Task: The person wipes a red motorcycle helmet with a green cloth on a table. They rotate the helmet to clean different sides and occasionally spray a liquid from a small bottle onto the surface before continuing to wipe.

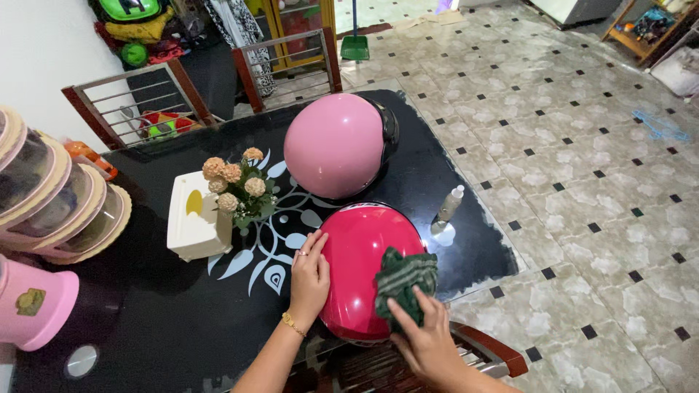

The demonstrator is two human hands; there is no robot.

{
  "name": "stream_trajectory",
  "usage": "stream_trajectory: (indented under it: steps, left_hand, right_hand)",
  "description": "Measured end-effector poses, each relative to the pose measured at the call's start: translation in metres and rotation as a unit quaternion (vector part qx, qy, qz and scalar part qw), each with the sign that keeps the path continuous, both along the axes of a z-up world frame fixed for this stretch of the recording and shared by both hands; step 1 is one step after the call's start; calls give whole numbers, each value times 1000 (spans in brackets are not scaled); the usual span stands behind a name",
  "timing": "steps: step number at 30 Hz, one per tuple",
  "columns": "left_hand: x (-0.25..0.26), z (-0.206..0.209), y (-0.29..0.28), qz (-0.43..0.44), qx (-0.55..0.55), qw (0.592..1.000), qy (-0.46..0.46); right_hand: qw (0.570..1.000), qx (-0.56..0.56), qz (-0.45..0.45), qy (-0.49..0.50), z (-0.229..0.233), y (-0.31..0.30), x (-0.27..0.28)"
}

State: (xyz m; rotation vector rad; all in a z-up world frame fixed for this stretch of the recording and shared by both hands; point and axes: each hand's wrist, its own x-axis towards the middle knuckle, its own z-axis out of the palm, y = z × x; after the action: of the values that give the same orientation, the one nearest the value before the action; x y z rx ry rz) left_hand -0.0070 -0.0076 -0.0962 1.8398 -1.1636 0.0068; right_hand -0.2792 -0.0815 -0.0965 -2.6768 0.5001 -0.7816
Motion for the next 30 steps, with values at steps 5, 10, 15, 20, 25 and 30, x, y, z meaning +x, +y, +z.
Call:
stream_trajectory:
  steps: [5,10,15,20,25,30]
  left_hand:
    - [-32,30,-10,-33,64,997,-28]
    - [-46,43,-10,-36,112,990,-78]
    - [-47,42,-8,-25,104,990,-87]
    - [-48,45,-8,-12,98,993,-65]
    - [-52,46,-7,-4,120,991,-65]
    - [-50,35,-4,-7,95,992,-79]
  right_hand:
    - [1000,11,4,-7,-3,-9,4]
    - [993,93,-69,-29,-9,-79,42]
    - [955,287,-52,-58,-50,-197,110]
    - [826,555,-87,-49,-92,-237,124]
    - [881,428,-178,-91,-94,-168,66]
    - [974,204,-79,-59,-35,-48,10]
